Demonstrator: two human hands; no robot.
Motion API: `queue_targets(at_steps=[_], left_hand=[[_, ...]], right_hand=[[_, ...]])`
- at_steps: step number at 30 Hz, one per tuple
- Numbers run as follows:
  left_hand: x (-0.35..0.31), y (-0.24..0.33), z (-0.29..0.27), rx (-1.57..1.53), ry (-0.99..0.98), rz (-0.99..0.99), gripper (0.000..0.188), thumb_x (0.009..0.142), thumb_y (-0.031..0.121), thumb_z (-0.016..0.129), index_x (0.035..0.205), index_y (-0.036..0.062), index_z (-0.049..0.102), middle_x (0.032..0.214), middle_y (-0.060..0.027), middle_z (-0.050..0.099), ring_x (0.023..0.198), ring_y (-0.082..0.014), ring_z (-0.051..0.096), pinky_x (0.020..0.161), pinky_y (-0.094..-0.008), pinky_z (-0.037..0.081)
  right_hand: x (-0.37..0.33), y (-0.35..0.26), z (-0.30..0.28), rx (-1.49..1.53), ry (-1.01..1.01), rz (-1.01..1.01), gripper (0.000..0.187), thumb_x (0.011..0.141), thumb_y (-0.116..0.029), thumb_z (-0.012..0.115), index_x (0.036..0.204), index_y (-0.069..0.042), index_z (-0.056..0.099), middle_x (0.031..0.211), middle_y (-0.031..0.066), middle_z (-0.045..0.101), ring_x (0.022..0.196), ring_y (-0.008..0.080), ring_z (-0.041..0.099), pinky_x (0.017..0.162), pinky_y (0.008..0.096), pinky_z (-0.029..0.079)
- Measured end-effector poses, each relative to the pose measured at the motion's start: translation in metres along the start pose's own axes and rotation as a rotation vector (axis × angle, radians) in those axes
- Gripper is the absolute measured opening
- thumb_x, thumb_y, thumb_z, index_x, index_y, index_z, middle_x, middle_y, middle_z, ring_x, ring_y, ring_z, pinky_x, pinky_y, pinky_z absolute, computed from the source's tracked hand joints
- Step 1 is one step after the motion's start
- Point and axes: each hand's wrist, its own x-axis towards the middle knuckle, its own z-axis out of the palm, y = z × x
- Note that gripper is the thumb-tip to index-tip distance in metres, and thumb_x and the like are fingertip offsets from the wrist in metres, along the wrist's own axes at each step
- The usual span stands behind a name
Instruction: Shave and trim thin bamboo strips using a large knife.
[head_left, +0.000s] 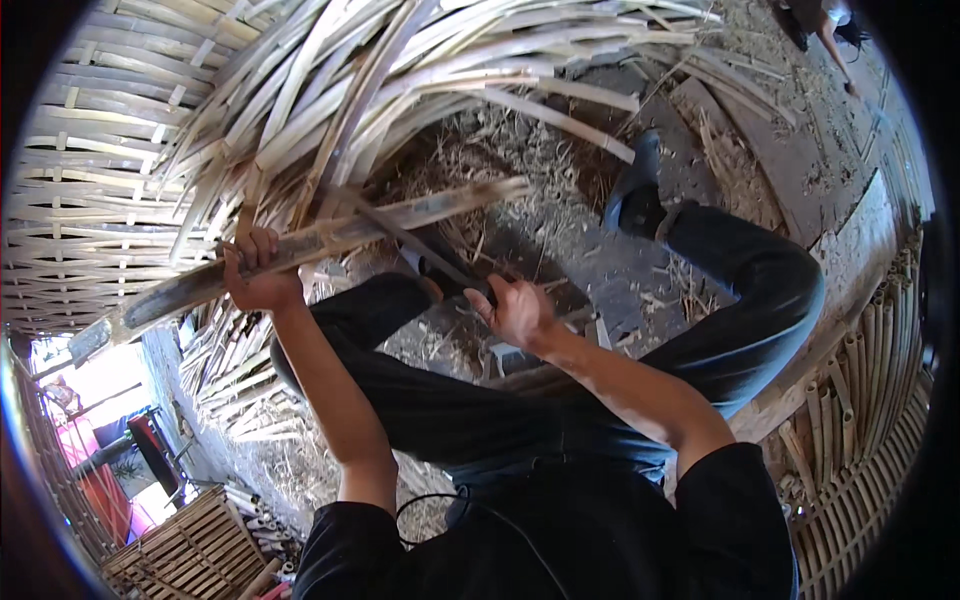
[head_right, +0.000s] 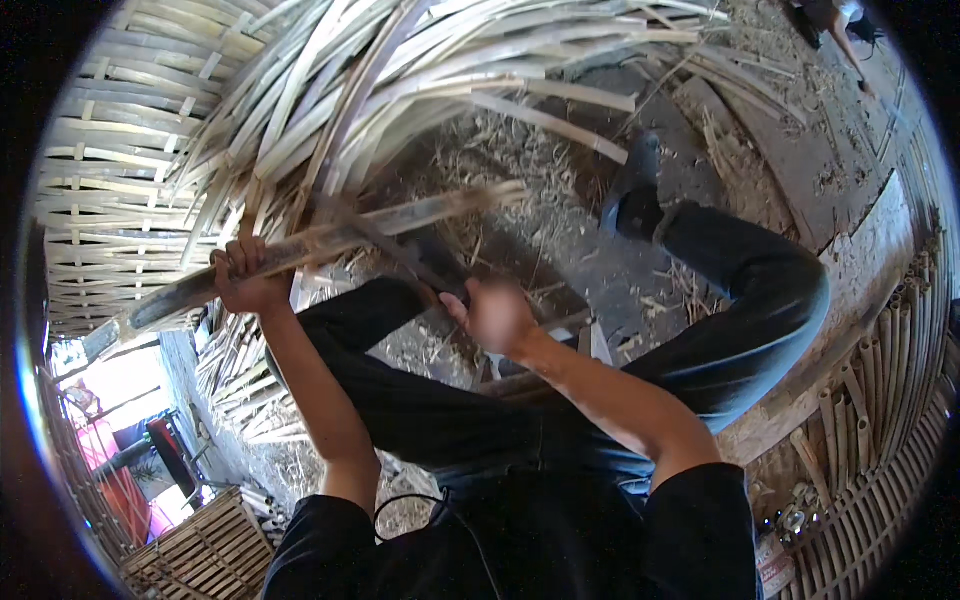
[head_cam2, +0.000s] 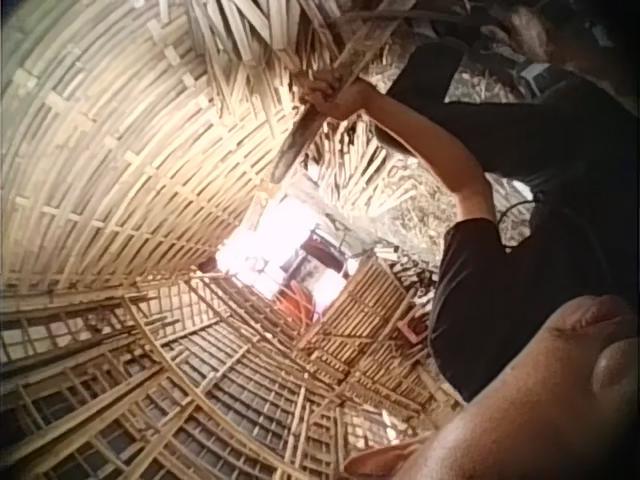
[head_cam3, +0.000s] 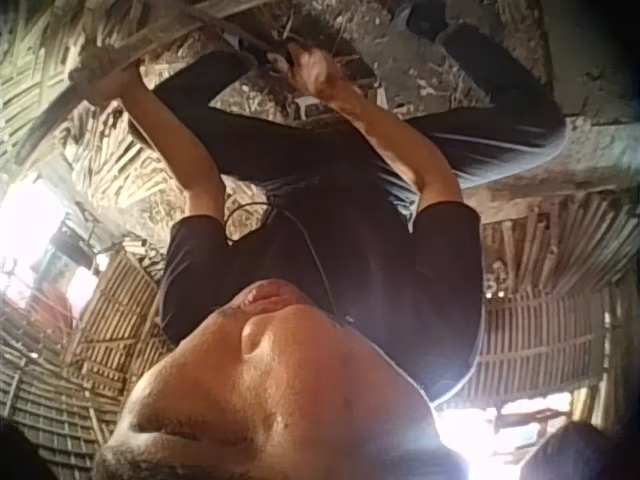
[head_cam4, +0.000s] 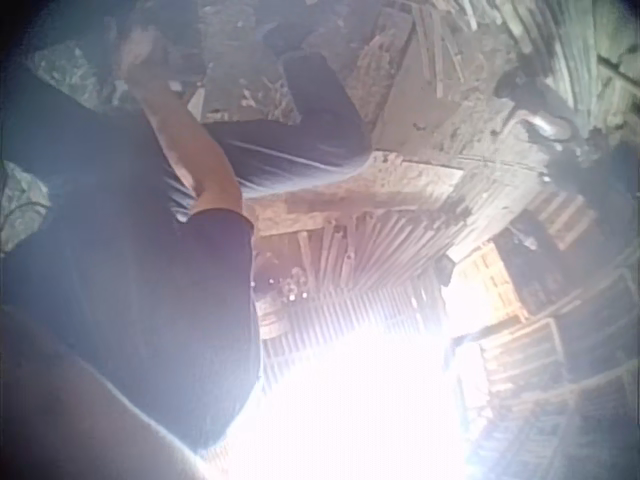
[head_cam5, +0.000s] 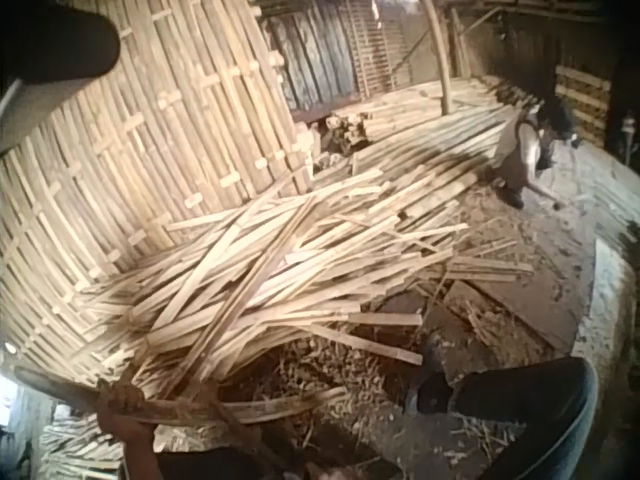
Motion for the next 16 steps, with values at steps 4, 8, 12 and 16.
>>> queue_targets(at_steps=[4,8,12,16], left_hand=[[0.001,0.0,0.009,0.018,-0.007,0.007,0.036,0.094,0.026,0.057,0.069,0.0198,0.031,0.061,0.0024,0.028,0.058,-0.0116,0.029,0.061,-0.0291,0.03],[-0.001,-0.012,0.008,-0.04,-0.164,-0.013,0.028,0.095,0.025,0.055,0.074,0.019,0.038,0.061,0.0028,0.028,0.058,-0.0118,0.032,0.059,-0.0297,0.029],[-0.001,-0.007,0.023,-0.051,-0.162,-0.001,0.016,0.097,0.02,0.052,0.086,0.0151,0.041,0.067,0.0024,0.028,0.059,-0.0113,0.029,0.061,-0.0298,0.029],[0.012,-0.008,0.021,-0.052,-0.23,0.003,0.017,0.096,0.023,0.053,0.087,0.0136,0.042,0.068,0.0011,0.029,0.059,-0.0124,0.03,0.062,-0.0304,0.029]], right_hand=[[0.027,0.022,-0.003,-0.029,-0.001,0.266,0.065,0.099,-0.06,0.047,0.094,0.002,0.067,0.077,0.0271,0.069,0.084,0.0462,0.069,0.078,0.0543,0.055],[0.037,0.157,0.004,0.104,-0.029,0.545,0.074,0.101,-0.06,0.04,0.088,0.006,0.071,0.08,0.0294,0.069,0.087,0.0483,0.068,0.082,0.0544,0.052],[0.023,0.119,0.007,-0.007,0.007,0.382,0.073,0.102,-0.059,0.041,0.096,0.008,0.068,0.082,0.0304,0.068,0.085,0.0497,0.067,0.079,0.0548,0.052],[0.036,0.036,-0.008,0.039,-0.041,0.25,0.071,0.098,-0.067,0.043,0.107,-0.001,0.068,0.092,0.0326,0.069,0.094,0.0467,0.068,0.088,0.0569,0.051]])
